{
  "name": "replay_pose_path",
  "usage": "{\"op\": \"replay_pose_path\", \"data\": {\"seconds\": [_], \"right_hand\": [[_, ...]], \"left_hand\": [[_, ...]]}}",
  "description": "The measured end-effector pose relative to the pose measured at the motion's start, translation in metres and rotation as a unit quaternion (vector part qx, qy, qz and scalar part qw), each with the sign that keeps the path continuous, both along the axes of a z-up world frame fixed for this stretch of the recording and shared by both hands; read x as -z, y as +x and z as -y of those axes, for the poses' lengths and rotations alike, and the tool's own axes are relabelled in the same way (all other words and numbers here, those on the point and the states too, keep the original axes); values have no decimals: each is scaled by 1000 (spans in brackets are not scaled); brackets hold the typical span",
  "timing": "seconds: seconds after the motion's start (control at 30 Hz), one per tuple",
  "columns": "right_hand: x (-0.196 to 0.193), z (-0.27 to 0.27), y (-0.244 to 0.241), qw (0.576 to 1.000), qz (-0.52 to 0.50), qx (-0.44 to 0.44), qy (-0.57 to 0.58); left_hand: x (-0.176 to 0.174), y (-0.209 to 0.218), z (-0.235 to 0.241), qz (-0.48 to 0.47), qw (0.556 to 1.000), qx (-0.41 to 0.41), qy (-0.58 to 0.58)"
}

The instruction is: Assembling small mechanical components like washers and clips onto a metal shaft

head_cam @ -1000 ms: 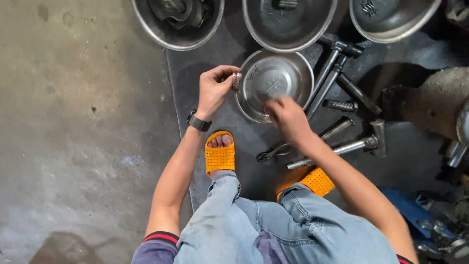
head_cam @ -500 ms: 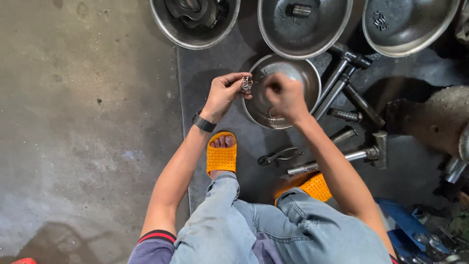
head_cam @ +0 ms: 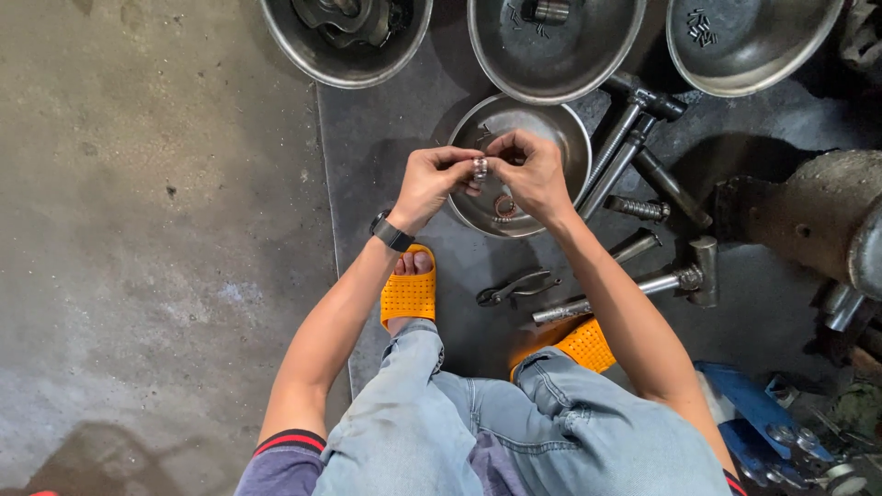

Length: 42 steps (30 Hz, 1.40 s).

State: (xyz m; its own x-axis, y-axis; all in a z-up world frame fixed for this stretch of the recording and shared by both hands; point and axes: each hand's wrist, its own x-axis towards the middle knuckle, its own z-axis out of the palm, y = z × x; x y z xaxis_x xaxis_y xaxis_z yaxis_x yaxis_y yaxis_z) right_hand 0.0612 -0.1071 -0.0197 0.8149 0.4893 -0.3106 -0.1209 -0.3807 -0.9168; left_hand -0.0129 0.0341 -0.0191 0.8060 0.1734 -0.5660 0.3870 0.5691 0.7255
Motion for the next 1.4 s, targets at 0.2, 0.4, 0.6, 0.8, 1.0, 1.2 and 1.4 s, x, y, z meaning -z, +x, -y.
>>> {"op": "replay_pose_path", "data": {"seconds": [0.2,0.4,0.6,0.8,1.0,1.2,1.4], "right_hand": [[46,-4,5,914,318,-193,-159],[51,-26,-11,812,439,-270,-274],[10,-3,0,985,150,-78,-16],[-30,3,4,996,-27,16,87],[-23,1,1,998,-32,27,45],[-6,13,0,996,-67,9,57],[-39,48,-35,983,151,-100,32]], "left_hand": [[16,-3,-26,12,998,-59,28],[7,-6,-31,9,996,-72,48],[13,-7,-19,10,997,-71,-16],[5,0,-10,12,999,-45,-22],[-6,-4,-6,33,999,6,-4],[-5,-8,-2,26,999,32,-35],[-10,-3,-6,10,999,32,0]]}}
